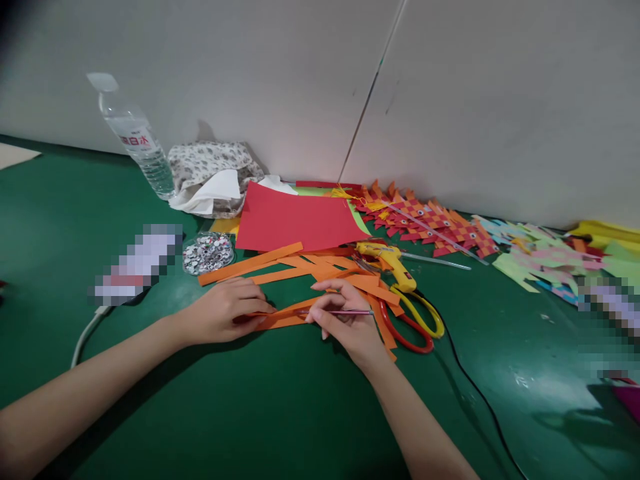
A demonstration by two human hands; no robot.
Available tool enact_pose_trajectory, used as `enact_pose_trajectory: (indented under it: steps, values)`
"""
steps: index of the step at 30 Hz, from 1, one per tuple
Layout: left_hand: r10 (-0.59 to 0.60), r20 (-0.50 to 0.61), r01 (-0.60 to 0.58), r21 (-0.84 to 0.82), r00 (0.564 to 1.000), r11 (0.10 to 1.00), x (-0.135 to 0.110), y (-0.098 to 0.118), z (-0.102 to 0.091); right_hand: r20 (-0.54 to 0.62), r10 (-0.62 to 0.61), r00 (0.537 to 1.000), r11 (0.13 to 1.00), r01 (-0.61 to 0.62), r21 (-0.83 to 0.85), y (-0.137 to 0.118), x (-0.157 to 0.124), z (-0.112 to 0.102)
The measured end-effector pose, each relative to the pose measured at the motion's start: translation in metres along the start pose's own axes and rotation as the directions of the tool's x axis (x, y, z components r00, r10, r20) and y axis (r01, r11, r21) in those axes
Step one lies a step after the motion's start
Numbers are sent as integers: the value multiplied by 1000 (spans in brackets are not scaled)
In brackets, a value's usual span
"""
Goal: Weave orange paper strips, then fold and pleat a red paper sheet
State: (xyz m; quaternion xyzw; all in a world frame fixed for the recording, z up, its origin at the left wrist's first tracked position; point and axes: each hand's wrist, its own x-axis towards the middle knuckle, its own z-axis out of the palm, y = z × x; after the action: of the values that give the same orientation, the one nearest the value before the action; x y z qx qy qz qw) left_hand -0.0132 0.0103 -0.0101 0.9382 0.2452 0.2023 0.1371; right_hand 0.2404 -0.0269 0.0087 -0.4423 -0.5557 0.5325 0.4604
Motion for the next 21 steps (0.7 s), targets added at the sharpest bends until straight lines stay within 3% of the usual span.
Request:
enact_pose_trajectory:
  steps: [3,5,8,10,17,21]
  values:
    - [5,-15,-5,-13,1000,1000,1,0,-1,-56,-51,997,998,49,-36,0,-3,8]
    - [8,-16,-8,-19,1000,1000,1,1,-1,-100,-91,991,983,73,-166,-1,-4,11]
    - [7,-9,-7,-14,1000,1000,1,0,-1,-143,-95,985,907,27,-421,-3,-5,11]
    - [4,-12,-4,-7,1000,1000,1,0,0,-166,-60,984,875,-29,-483,-4,-4,10]
    - [9,-26,-9,10,1000,1000,0,0,1,-199,-26,980,951,-37,-306,-3,-4,12]
    - [24,-35,-24,13,999,1000,0,0,0,-132,42,990,957,-78,-279,-4,-4,18]
